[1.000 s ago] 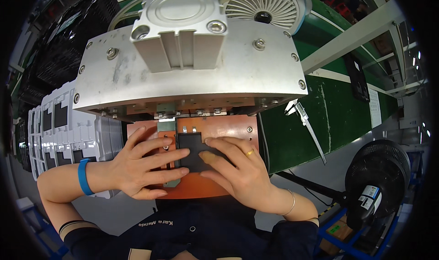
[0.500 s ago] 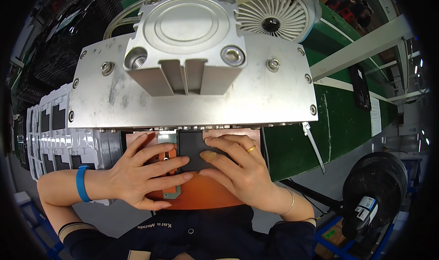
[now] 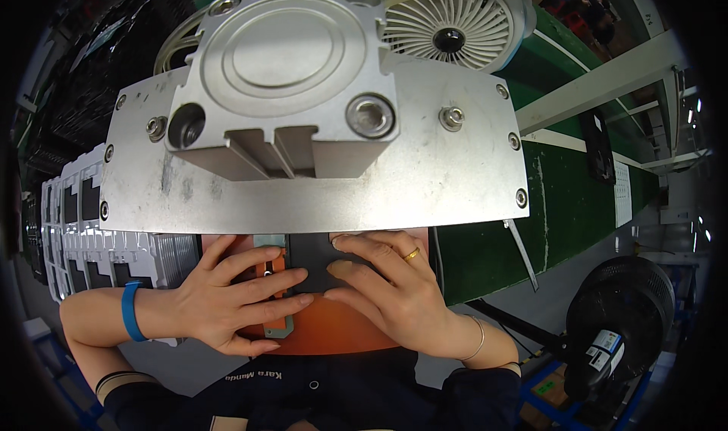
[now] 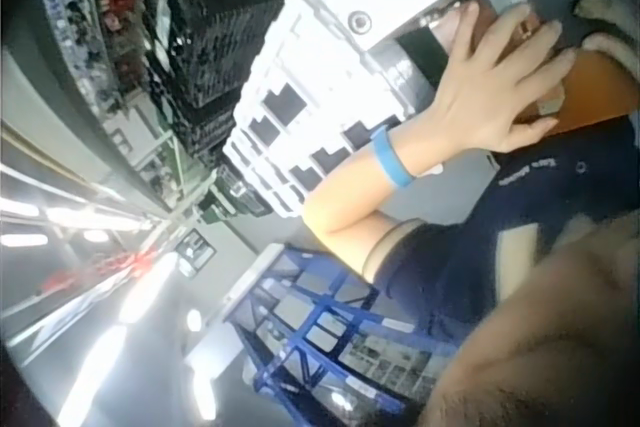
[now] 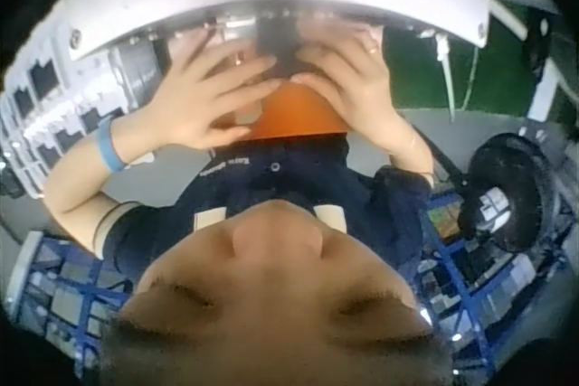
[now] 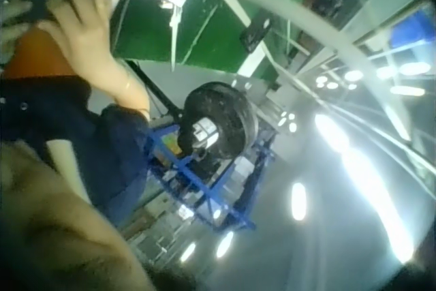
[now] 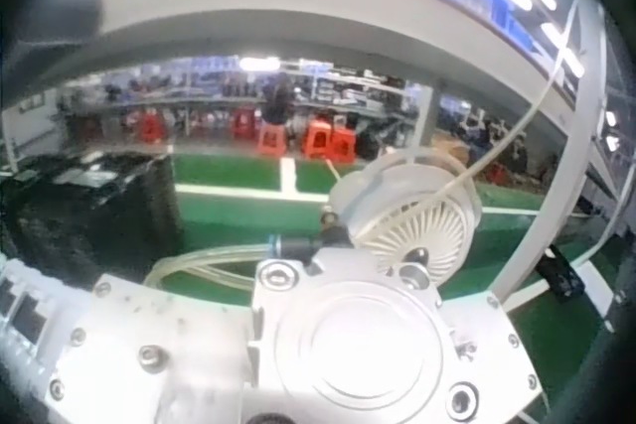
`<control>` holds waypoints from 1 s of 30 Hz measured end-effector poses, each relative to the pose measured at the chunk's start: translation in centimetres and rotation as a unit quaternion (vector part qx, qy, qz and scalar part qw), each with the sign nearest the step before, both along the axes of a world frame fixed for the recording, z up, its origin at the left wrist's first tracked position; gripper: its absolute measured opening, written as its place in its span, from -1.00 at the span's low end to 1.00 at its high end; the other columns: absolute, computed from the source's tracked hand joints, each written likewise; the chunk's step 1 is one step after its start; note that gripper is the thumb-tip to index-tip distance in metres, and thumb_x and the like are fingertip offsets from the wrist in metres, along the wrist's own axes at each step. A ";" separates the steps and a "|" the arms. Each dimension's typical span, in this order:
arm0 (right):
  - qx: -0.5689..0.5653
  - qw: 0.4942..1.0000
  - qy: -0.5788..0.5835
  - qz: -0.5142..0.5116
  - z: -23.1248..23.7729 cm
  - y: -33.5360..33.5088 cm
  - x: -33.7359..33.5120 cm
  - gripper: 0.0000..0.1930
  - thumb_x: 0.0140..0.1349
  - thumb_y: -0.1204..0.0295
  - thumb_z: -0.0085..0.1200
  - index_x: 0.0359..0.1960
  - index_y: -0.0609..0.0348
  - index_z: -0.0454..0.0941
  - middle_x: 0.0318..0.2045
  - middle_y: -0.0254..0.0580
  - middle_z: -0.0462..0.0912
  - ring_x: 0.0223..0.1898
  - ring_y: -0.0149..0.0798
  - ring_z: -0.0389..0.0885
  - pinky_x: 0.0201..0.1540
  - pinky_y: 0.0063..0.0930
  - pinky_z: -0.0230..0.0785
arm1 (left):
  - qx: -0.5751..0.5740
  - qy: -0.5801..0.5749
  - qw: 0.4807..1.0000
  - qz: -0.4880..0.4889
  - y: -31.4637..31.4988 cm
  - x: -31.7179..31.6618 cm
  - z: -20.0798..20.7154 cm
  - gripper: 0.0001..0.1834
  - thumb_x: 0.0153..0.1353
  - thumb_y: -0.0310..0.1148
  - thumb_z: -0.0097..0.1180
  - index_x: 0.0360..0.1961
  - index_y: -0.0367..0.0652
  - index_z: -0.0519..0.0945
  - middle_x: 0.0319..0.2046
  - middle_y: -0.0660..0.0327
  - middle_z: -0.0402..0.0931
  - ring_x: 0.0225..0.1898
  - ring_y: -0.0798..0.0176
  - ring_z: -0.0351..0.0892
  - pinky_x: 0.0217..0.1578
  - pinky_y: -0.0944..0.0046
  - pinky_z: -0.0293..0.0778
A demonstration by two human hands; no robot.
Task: The person repeatedly picks up black rectangular components from a white tray and places them into a press machine. They operate the machine to process each component and then return it to the tray. Periodically, they use a digital caliper to measure the components.
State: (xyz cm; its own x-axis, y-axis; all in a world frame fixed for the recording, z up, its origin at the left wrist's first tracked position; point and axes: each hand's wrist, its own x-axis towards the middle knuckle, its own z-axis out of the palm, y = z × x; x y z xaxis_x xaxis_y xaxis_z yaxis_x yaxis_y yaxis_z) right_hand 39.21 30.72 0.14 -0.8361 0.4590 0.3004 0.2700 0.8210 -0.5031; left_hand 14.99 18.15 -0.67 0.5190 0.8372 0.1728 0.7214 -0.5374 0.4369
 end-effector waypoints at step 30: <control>-0.445 0.893 0.066 -0.036 3.1 -0.1 0.5 -0.67 0.01 0.78 0.30 -0.22 0.27 0.47 -0.22 -0.27 0.54 -0.07 -0.39 0.60 0.00 -0.54 0.51 | 0.108 -0.120 0.976 0.150 -2.6 1.0 2.0 -0.49 0.13 -0.34 0.30 0.15 -0.06 0.54 0.20 0.08 0.44 0.17 -0.01 0.42 0.24 -0.01 0.22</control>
